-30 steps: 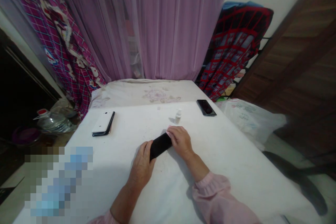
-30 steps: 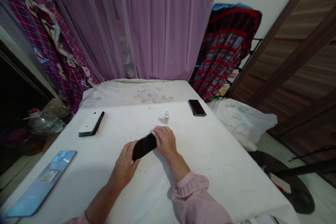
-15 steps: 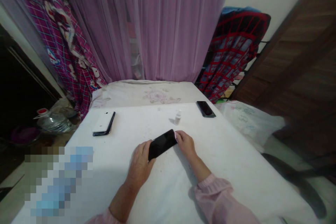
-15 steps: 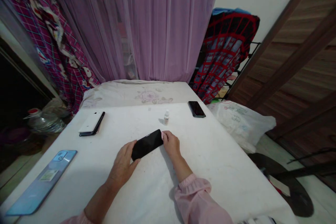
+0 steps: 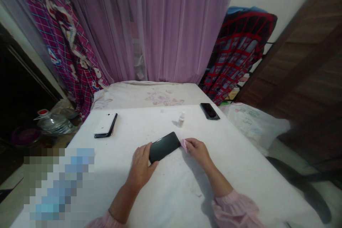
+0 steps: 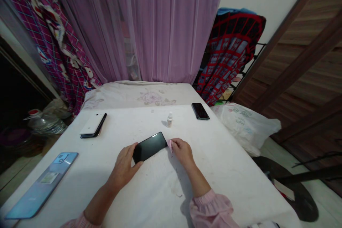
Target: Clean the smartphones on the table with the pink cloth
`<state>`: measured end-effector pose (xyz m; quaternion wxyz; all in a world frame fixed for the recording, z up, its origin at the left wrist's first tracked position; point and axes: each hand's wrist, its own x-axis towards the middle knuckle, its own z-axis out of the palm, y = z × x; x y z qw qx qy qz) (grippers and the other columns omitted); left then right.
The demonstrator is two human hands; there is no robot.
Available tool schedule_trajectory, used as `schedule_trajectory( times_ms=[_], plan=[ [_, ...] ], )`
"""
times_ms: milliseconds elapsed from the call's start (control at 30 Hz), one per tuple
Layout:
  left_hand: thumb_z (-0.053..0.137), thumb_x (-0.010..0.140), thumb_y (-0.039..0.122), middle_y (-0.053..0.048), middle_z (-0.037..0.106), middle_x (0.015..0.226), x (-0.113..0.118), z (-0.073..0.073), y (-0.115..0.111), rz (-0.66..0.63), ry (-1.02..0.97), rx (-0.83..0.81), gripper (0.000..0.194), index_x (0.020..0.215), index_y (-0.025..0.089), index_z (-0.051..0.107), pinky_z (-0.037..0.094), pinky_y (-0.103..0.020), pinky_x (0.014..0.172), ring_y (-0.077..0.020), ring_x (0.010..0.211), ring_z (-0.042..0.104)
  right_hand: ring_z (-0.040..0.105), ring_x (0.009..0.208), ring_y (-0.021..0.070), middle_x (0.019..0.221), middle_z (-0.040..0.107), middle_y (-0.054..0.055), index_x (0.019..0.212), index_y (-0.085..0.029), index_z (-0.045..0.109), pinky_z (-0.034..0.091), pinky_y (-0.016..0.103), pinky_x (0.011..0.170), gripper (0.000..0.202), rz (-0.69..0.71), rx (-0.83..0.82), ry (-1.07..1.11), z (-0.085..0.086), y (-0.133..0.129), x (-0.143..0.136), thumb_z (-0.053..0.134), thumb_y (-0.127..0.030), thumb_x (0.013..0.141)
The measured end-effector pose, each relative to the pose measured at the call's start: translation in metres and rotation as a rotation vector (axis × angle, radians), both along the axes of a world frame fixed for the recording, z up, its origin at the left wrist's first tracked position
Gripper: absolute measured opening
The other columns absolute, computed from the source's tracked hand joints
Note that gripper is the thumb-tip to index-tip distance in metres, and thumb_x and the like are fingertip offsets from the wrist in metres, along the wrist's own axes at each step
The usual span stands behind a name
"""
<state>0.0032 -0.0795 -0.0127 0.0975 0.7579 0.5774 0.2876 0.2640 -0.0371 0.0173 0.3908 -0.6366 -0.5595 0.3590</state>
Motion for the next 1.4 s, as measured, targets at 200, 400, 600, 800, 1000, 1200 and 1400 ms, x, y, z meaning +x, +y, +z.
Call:
schedule_trajectory(
  times_ms=[200,400,600,800,1000,1200,1400],
  plan=[
    [0.06,0.079,0.038,-0.014,0.057,0.123,-0.001,-0.009,0.0,0.044,0.04,0.062,0.057,0.129,0.016,0.048,0.037,-0.054,0.103,-0.0332,0.117,0.052,0.055,0.052,0.0134,0.068,0.067,0.005,0.09,-0.016,0.071,0.042,0.022,0.045,0.037,0.04,-0.192,0.7,-0.009,-0.003,0.003,0.075,-0.045,0.068],
    [0.067,0.076,0.05,-0.013,0.062,0.115,-0.002,-0.001,-0.007,0.095,0.087,0.045,0.064,0.128,0.014,0.053,0.04,-0.053,0.099,-0.0334,0.11,0.054,0.056,0.053,0.012,0.072,0.068,0.004,0.092,-0.018,0.072,0.046,0.022,0.047,0.033,0.07,-0.257,0.853,-0.006,-0.007,-0.004,0.078,-0.038,0.067],
    [0.063,0.083,0.042,-0.01,0.066,0.108,-0.006,0.004,-0.018,0.022,0.109,0.102,0.046,0.122,0.019,0.059,0.034,-0.058,0.104,-0.0296,0.102,0.061,0.058,0.059,0.0165,0.068,0.067,0.004,0.085,-0.017,0.072,0.048,0.029,0.057,0.03,-0.06,-0.085,0.32,-0.007,0.0,-0.002,0.064,-0.043,0.073],
    [0.056,0.087,0.022,-0.005,0.072,0.102,0.006,0.019,-0.031,-0.089,0.107,0.104,0.026,0.11,0.025,0.067,0.035,-0.055,0.105,-0.0245,0.099,0.063,0.061,0.071,0.0185,0.072,0.07,0.002,0.086,-0.021,0.072,0.045,0.029,0.069,0.025,0.014,0.042,-0.131,-0.003,0.011,-0.026,0.05,-0.032,0.08],
    [0.059,0.086,0.018,-0.003,0.072,0.101,0.033,0.037,-0.03,-0.277,0.081,-0.014,0.027,0.11,0.026,0.068,0.043,-0.05,0.101,-0.0228,0.098,0.063,0.065,0.088,0.0186,0.096,0.073,0.004,0.103,-0.023,0.07,0.046,0.027,0.079,0.028,0.113,0.134,-0.413,0.014,0.028,-0.053,0.046,-0.025,0.089],
    [0.069,0.083,0.027,-0.01,0.063,0.127,0.046,0.038,-0.018,-0.256,0.208,0.01,0.036,0.118,0.023,0.065,0.043,-0.055,0.103,-0.0321,0.12,0.055,0.062,0.1,0.0185,0.104,0.071,0.005,0.103,-0.025,0.072,0.045,0.029,0.09,0.024,0.424,0.27,-0.55,0.012,0.03,-0.059,0.051,-0.021,0.092],
    [0.07,0.084,0.033,-0.01,0.063,0.129,0.046,0.031,-0.015,-0.269,0.242,-0.018,0.036,0.119,0.024,0.065,0.04,-0.055,0.105,-0.0322,0.123,0.054,0.063,0.102,0.0203,0.108,0.071,0.007,0.103,-0.024,0.074,0.047,0.032,0.092,0.025,0.427,0.261,-0.486,0.003,0.003,-0.036,0.052,-0.024,0.092]
  ],
)
